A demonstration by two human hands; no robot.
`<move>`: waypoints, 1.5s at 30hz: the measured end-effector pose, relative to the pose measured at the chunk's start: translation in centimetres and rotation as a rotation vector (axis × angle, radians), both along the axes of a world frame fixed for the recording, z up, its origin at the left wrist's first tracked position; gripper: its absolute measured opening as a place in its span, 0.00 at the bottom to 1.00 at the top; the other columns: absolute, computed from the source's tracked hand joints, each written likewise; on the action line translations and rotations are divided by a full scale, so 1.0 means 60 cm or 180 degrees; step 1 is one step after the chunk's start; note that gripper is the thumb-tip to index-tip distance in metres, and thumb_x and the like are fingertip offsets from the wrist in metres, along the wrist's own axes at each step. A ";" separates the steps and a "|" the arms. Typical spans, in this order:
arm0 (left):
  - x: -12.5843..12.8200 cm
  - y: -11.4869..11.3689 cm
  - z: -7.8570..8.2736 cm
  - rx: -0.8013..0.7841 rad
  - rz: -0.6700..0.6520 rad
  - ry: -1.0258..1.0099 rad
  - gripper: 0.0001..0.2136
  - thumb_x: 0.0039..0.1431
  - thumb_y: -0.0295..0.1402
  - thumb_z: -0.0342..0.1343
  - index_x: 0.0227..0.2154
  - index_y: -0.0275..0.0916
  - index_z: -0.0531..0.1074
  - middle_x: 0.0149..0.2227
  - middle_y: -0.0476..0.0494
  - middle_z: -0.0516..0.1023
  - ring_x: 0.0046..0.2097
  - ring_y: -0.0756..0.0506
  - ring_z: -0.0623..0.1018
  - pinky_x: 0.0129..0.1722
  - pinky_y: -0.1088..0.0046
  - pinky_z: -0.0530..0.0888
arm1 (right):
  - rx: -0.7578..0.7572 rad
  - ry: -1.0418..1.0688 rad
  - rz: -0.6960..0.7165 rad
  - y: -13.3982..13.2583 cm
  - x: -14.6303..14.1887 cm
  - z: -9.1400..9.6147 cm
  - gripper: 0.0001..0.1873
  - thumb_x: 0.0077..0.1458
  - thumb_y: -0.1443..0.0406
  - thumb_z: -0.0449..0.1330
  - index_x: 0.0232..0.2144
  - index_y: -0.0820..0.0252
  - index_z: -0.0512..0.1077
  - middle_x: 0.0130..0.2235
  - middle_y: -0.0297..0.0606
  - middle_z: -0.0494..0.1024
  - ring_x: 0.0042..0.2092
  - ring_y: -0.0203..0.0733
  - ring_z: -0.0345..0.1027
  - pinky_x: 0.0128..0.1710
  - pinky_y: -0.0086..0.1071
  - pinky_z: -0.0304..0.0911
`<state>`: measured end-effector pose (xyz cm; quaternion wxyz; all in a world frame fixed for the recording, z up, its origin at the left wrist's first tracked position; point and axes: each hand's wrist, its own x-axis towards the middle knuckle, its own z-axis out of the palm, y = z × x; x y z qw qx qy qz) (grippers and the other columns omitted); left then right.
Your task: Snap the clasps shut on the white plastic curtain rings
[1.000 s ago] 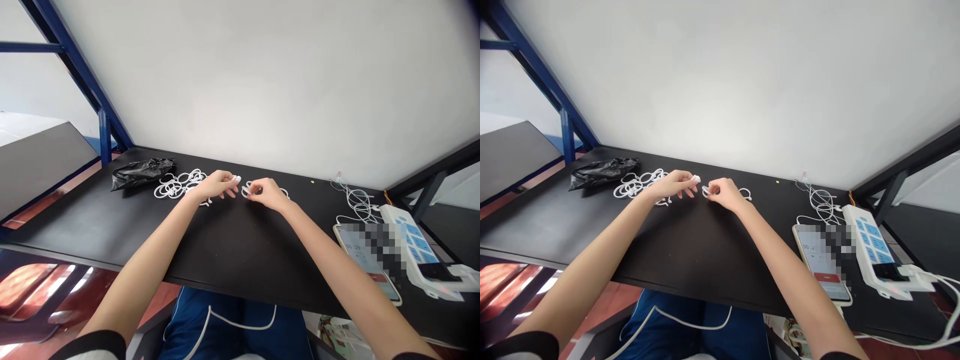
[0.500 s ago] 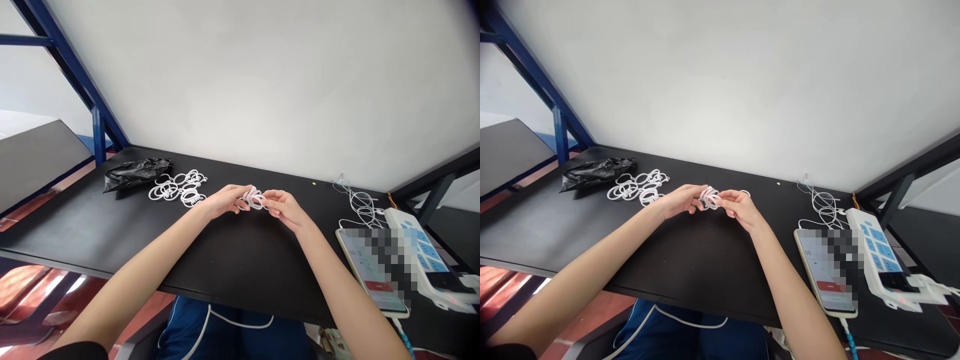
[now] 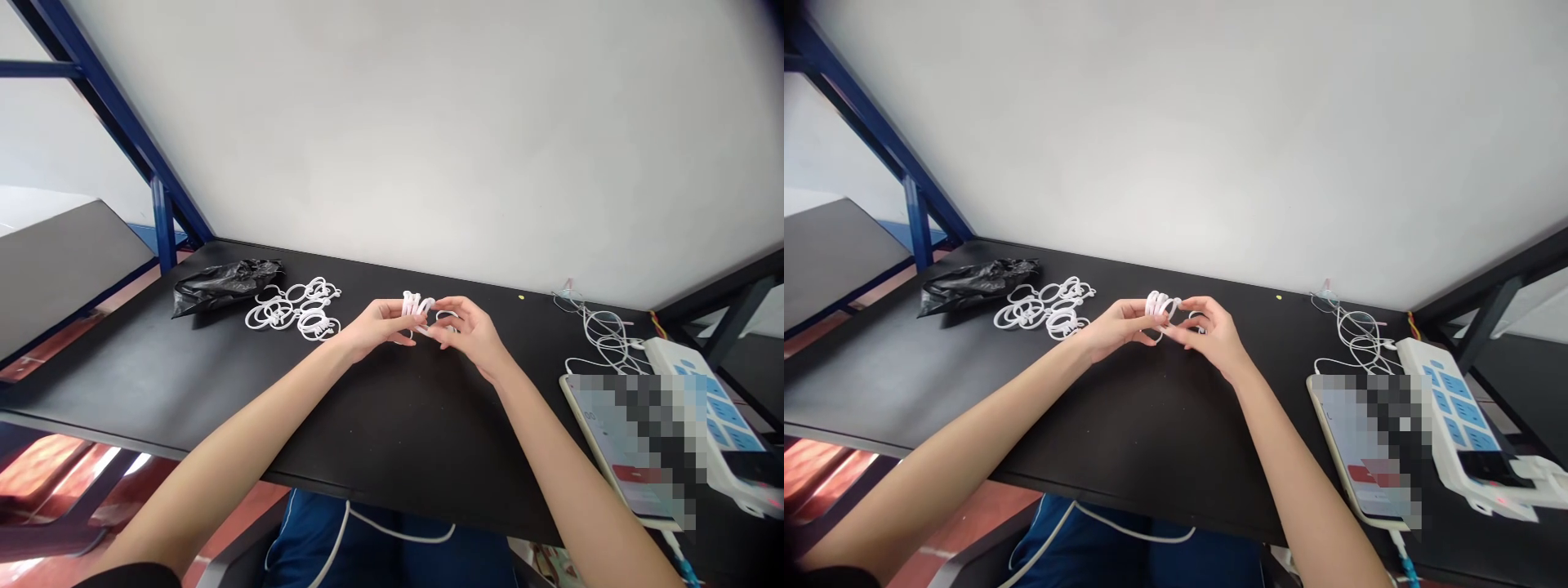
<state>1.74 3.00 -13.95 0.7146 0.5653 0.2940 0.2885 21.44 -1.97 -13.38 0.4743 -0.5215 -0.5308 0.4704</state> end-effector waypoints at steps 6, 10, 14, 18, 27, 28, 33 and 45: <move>0.006 -0.006 0.003 0.0154 0.0144 -0.0101 0.17 0.51 0.43 0.66 0.39 0.36 0.79 0.41 0.37 0.81 0.47 0.40 0.79 0.41 0.68 0.78 | 0.0333 -0.0399 0.0026 -0.007 -0.016 -0.014 0.19 0.45 0.65 0.68 0.41 0.56 0.72 0.39 0.39 0.79 0.43 0.45 0.74 0.35 0.34 0.69; 0.009 -0.006 -0.001 0.0131 0.0219 -0.0181 0.17 0.52 0.43 0.66 0.39 0.35 0.79 0.41 0.37 0.81 0.45 0.41 0.80 0.41 0.67 0.78 | 0.0362 -0.0369 0.0089 -0.009 -0.026 -0.022 0.14 0.48 0.63 0.66 0.39 0.57 0.71 0.40 0.39 0.78 0.42 0.45 0.75 0.31 0.33 0.72; 0.013 -0.008 -0.003 0.0157 0.0428 -0.0291 0.16 0.52 0.43 0.66 0.39 0.36 0.79 0.41 0.39 0.81 0.45 0.42 0.79 0.43 0.67 0.77 | 0.0272 -0.0207 0.0069 -0.015 -0.037 -0.024 0.20 0.49 0.57 0.67 0.42 0.56 0.68 0.45 0.41 0.77 0.40 0.45 0.76 0.28 0.34 0.74; 0.015 -0.011 -0.001 0.0166 0.0494 -0.0264 0.17 0.53 0.43 0.65 0.39 0.35 0.79 0.39 0.40 0.81 0.42 0.44 0.80 0.45 0.67 0.76 | 0.0225 -0.0196 -0.0103 -0.017 -0.043 -0.024 0.24 0.44 0.58 0.71 0.42 0.57 0.70 0.39 0.39 0.80 0.36 0.44 0.77 0.29 0.34 0.74; 0.003 0.002 0.008 -0.0285 0.0708 -0.0104 0.21 0.56 0.50 0.60 0.40 0.35 0.76 0.49 0.36 0.79 0.42 0.43 0.82 0.31 0.77 0.75 | 0.0236 -0.0197 -0.0453 -0.004 -0.001 -0.002 0.19 0.44 0.55 0.70 0.34 0.62 0.76 0.26 0.38 0.78 0.24 0.36 0.68 0.15 0.26 0.56; 0.003 0.002 0.009 -0.0393 0.0636 -0.0113 0.21 0.57 0.51 0.59 0.41 0.36 0.76 0.50 0.35 0.79 0.41 0.42 0.82 0.30 0.77 0.75 | 0.0336 -0.0208 -0.0561 -0.005 -0.002 -0.003 0.19 0.45 0.55 0.70 0.36 0.61 0.76 0.28 0.37 0.78 0.25 0.36 0.69 0.16 0.27 0.58; 0.008 -0.002 0.006 -0.0778 0.0309 -0.0175 0.22 0.58 0.51 0.57 0.43 0.35 0.77 0.52 0.35 0.78 0.41 0.44 0.82 0.26 0.79 0.74 | 0.1123 -0.0797 -0.0732 -0.014 -0.018 -0.019 0.25 0.52 0.60 0.65 0.52 0.56 0.70 0.38 0.38 0.82 0.37 0.43 0.76 0.33 0.36 0.73; 0.018 -0.017 -0.001 -0.0704 0.0165 -0.0322 0.17 0.55 0.43 0.63 0.44 0.39 0.78 0.49 0.39 0.77 0.45 0.44 0.81 0.29 0.80 0.75 | 0.1652 -0.1338 -0.0939 -0.018 -0.025 -0.025 0.05 0.55 0.62 0.64 0.29 0.57 0.76 0.32 0.36 0.73 0.29 0.36 0.67 0.23 0.31 0.66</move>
